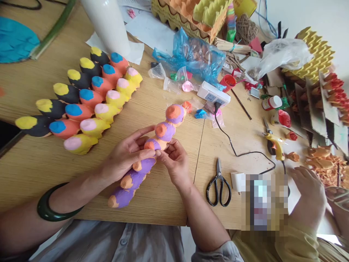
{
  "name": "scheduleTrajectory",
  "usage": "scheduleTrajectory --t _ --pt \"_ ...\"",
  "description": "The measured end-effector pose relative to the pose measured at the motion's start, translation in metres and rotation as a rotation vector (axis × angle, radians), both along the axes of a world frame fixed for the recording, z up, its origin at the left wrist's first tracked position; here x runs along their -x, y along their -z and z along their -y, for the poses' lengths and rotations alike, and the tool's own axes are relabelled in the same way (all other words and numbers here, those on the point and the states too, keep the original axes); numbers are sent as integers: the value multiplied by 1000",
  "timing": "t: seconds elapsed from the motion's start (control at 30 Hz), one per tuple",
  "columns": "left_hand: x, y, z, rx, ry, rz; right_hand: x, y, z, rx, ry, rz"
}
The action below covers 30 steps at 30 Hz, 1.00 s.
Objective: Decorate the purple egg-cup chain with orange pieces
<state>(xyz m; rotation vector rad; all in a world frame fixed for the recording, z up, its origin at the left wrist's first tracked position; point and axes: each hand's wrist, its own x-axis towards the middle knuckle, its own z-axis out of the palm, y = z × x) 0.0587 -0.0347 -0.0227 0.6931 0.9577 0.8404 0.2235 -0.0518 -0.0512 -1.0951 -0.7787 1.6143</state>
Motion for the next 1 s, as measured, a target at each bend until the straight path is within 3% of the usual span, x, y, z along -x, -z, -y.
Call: scheduleTrajectory --t 0.17,0.63,1.0 --pt "-1 -3 0 -35 2 -64 0 2 1 -5 -7 -7" --pt "-1 -1 0 -56 -39 40 -4 0 -4 32 -39 -102" --pt "1 1 4 -51 -44 52 -3 1 -3 -43 -75 -74"
